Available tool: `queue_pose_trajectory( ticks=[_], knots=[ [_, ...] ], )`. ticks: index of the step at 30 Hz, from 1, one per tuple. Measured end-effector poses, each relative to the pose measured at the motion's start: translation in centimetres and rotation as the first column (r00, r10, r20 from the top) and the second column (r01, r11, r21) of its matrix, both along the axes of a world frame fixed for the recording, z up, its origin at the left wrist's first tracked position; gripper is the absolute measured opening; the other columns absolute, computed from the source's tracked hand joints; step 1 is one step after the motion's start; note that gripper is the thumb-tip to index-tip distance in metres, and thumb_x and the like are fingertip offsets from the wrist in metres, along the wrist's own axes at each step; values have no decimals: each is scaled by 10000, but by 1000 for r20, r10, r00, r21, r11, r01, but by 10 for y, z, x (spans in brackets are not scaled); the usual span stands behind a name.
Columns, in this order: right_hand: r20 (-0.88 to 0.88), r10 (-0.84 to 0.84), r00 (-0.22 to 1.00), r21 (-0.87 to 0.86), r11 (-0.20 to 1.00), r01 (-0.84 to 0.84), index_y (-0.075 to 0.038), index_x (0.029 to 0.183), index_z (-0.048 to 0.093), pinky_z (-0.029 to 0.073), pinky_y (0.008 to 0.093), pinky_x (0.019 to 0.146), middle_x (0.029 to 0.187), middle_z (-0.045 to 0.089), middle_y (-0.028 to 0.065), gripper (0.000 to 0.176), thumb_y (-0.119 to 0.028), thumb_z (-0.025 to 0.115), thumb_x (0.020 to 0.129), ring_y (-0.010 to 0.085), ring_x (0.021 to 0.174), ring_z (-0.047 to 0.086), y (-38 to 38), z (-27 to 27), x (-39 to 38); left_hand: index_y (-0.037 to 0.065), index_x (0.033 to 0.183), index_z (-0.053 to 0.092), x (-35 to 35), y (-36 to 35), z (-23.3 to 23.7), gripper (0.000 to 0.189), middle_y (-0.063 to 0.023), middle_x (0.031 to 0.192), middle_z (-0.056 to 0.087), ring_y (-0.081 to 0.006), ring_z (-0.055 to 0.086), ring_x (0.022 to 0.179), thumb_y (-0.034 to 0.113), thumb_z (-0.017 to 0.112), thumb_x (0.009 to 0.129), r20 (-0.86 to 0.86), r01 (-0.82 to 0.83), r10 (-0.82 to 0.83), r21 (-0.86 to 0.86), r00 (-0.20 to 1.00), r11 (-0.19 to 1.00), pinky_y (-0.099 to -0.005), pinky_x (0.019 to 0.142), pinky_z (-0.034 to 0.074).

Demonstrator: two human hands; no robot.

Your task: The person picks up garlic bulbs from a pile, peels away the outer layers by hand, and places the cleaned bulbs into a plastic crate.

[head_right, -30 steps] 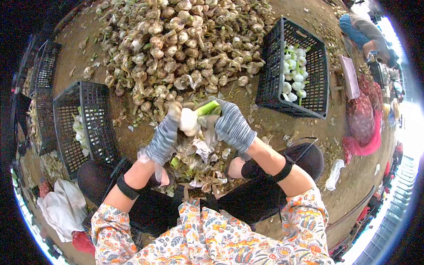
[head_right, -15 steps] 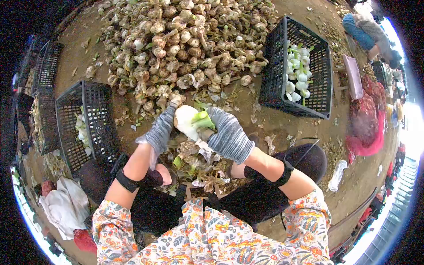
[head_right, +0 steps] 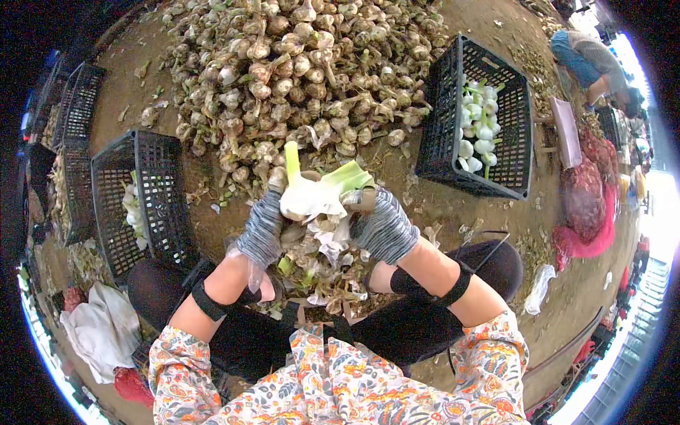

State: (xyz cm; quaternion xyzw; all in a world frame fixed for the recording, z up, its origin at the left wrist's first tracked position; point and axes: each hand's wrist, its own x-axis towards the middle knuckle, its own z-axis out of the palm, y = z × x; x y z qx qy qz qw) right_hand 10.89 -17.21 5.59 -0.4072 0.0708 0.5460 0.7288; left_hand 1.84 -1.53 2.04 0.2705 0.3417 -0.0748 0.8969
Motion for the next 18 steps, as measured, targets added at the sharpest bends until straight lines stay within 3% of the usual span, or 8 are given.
queue_pose_trajectory(
  ticks=[2,6,10,12,13,14,16,18],
  knots=[
    [0,-45,999,15,999,45,-11,1020,553,464,265,755,927,596,54,246,-92,527,790,116,802,568,1,3,2,33,1108,503,-3,6,-29,529,-66,852,601,-125,586,698,494,461,851,52,51,-59,147,997,988,-224,569,489],
    [476,111,872,-173,984,-31,-12,1035,551,453,252,713,906,581,42,266,-162,519,818,104,750,541,7,3,5,18,1145,480,-1,13,12,519,-59,875,592,-119,578,720,401,587,811,-20,242,-269,502,963,830,-221,635,489],
    [699,81,710,-165,985,50,13,1042,553,447,269,768,948,580,59,325,-232,554,828,147,859,543,6,5,-7,3,1113,532,2,5,13,374,-66,942,610,-118,573,806,113,654,778,257,-118,-62,627,964,770,-248,767,471],
    [967,249,-45,-245,966,79,12,1072,542,448,281,785,981,582,79,321,-166,581,807,156,909,538,8,-10,-13,-5,1025,584,1,7,17,273,-67,944,618,-119,564,847,65,650,770,144,-76,1,518,990,852,-246,781,456],
    [968,232,-98,-221,969,113,15,1074,541,452,276,780,1010,584,97,303,-54,558,780,159,904,547,10,-10,-18,-4,1009,590,0,8,13,262,-67,953,613,-120,567,845,63,653,763,181,-88,-38,638,983,765,-244,773,460],
    [968,234,-94,-223,968,116,15,1074,541,452,276,780,1010,584,97,303,-54,558,780,159,904,547,11,-1,-17,-3,992,596,0,10,13,251,-66,961,608,-120,569,843,61,655,757,212,-105,-83,741,974,664,-241,765,464],
    [565,139,813,-244,970,3,11,1036,559,455,267,778,977,602,100,287,20,524,751,159,876,565,9,20,-8,6,954,612,-1,15,17,195,-64,950,612,-126,567,856,38,635,763,177,-61,-86,687,980,724,-255,783,458],
    [786,378,489,-360,923,-135,-10,986,572,475,256,680,857,621,72,224,-118,467,820,127,786,577,-3,9,18,15,934,620,0,21,23,164,-69,956,611,-133,561,880,20,613,770,343,-126,-293,814,892,567,-271,811,446]
  ],
)
